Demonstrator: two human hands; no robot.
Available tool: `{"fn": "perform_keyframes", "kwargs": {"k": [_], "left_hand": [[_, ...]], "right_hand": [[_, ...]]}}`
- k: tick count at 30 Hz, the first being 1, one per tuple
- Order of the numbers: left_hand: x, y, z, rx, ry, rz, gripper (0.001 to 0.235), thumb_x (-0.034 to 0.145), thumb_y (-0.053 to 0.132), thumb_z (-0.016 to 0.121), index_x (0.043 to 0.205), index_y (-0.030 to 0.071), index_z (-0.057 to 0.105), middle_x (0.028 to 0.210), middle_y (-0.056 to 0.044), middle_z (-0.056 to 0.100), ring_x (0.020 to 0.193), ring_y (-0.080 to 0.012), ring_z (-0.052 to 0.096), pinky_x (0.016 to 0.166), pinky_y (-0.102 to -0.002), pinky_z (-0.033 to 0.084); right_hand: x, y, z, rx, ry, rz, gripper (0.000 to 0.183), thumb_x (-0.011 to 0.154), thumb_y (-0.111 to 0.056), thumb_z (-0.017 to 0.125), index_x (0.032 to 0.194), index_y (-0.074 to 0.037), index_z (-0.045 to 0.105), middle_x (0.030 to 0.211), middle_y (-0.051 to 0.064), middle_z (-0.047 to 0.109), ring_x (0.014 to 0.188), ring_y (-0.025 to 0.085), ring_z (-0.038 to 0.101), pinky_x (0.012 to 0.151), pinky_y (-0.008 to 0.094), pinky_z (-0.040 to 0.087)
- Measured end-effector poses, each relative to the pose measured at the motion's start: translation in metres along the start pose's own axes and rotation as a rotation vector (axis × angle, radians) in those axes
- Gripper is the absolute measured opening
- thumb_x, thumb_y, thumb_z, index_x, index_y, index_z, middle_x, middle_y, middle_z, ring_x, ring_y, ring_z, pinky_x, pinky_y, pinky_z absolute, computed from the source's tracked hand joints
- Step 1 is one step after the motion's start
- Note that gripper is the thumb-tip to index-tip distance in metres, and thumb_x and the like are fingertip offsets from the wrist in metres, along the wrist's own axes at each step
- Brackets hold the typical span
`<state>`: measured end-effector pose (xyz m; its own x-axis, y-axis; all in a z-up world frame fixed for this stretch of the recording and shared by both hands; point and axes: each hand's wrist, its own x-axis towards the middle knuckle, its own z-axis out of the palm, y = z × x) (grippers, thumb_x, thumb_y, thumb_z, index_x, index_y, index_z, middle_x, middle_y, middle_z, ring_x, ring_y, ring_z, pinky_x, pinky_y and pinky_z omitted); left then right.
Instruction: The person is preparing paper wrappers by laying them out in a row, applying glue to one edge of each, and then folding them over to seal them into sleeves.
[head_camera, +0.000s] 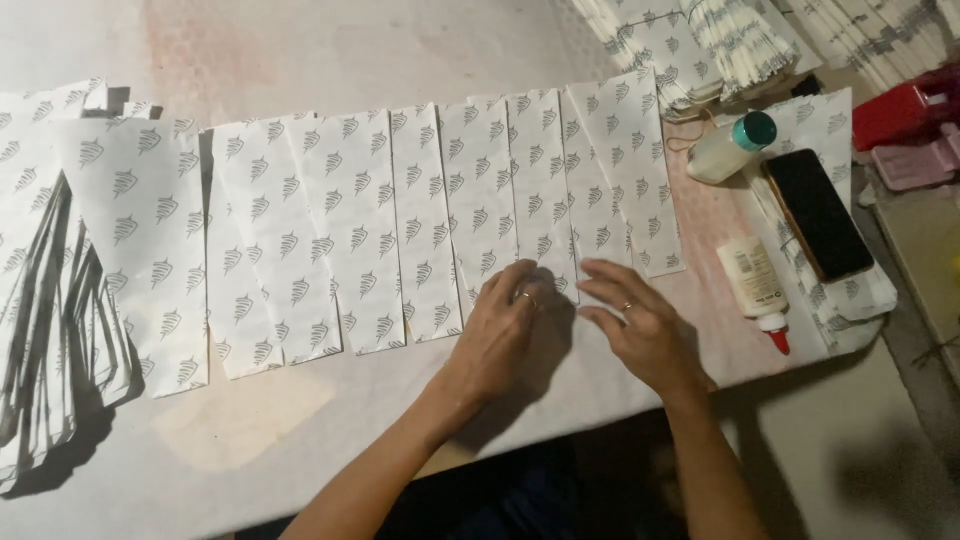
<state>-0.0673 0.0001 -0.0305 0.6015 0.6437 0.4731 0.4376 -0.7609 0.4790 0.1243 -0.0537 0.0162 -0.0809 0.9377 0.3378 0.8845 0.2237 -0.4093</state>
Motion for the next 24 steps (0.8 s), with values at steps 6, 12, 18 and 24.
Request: {"fn": "perform_keyframes", "kwargs": {"k": [6, 12, 18, 24], "left_hand": [[0.0, -0.011, 0.0, -0.013, -0.039, 0.024, 0.044, 0.054, 0.012, 0.088, 0.094, 0.004, 0.072, 0.099, -0.007, 0.072, 0.13, -0.0285, 0.052, 0.107, -0.05, 0.051], [-0.004, -0.01, -0.002, 0.108, -0.018, 0.143, 0.025, 0.065, 0.01, 0.083, 0.088, 0.005, 0.075, 0.088, -0.007, 0.072, 0.12, -0.0281, 0.057, 0.104, -0.05, 0.051], [0.0, -0.004, -0.012, 0.181, -0.025, 0.178, 0.017, 0.077, 0.0, 0.077, 0.093, -0.001, 0.076, 0.093, -0.014, 0.07, 0.113, -0.0311, 0.064, 0.102, -0.048, 0.052], [0.0, 0.0, -0.005, 0.192, -0.081, 0.073, 0.012, 0.092, -0.001, 0.065, 0.092, -0.004, 0.076, 0.094, -0.013, 0.065, 0.108, -0.0291, 0.066, 0.102, -0.047, 0.05]], "right_hand": [[0.01, 0.002, -0.001, 0.197, -0.058, -0.101, 0.017, 0.087, -0.007, 0.076, 0.104, -0.007, 0.075, 0.121, 0.009, 0.074, 0.109, 0.03, 0.073, 0.104, 0.045, 0.055], [0.006, 0.008, 0.002, 0.171, -0.062, -0.148, 0.012, 0.088, -0.005, 0.075, 0.1, -0.004, 0.076, 0.12, 0.01, 0.074, 0.109, 0.029, 0.073, 0.106, 0.045, 0.055], [0.003, 0.013, 0.008, 0.115, -0.04, -0.217, 0.015, 0.086, -0.007, 0.077, 0.101, -0.006, 0.077, 0.121, 0.011, 0.074, 0.113, 0.029, 0.071, 0.111, 0.048, 0.051], [0.0, 0.02, 0.015, 0.101, -0.018, -0.194, 0.01, 0.089, -0.005, 0.074, 0.099, -0.004, 0.076, 0.121, 0.011, 0.073, 0.113, 0.027, 0.071, 0.114, 0.048, 0.049]]}}
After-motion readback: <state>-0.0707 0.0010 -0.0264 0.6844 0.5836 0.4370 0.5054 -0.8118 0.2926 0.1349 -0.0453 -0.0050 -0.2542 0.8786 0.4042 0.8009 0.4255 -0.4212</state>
